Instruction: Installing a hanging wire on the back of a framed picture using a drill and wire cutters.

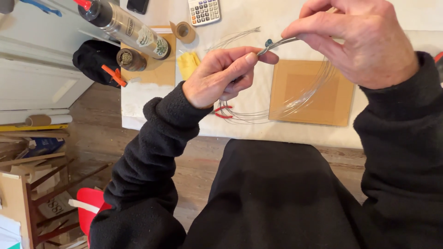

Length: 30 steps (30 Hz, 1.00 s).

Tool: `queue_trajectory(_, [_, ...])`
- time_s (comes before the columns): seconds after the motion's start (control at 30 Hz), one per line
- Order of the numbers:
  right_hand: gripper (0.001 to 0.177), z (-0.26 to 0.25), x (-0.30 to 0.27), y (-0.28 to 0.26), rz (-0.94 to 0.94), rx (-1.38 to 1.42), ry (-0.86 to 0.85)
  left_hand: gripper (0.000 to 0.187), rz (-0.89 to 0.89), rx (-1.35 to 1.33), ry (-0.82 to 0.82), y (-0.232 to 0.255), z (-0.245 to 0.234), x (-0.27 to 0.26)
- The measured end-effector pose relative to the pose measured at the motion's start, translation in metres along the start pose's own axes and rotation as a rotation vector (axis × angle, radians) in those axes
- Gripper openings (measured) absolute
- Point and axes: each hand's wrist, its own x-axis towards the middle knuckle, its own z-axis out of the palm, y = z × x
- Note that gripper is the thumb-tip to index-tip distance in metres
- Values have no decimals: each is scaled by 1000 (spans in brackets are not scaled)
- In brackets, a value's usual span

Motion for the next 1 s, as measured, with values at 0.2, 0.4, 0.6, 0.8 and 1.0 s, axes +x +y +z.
queue_trajectory(0.2, [10, 1, -5, 11, -73, 0, 0, 45, 2, 20, 1, -1, 0, 1])
queue_trajectory(0.4, [18, -3, -5, 1, -91, -36, 30, 44, -2, 18, -9, 2, 0, 3])
queue_trajectory(0.6, [9, 37, -142, 73, 365, 381, 294, 41, 110, -62, 108, 8, -4, -5])
queue_trajectory(0.8, [22, 131, -109, -19, 400, 400, 120, 38, 198, -189, 281, 9, 4, 8])
queue_trajectory(1.0, [16, 150, -73, -38, 333, 308, 334, 39, 243, -321, 403, -3, 6, 25])
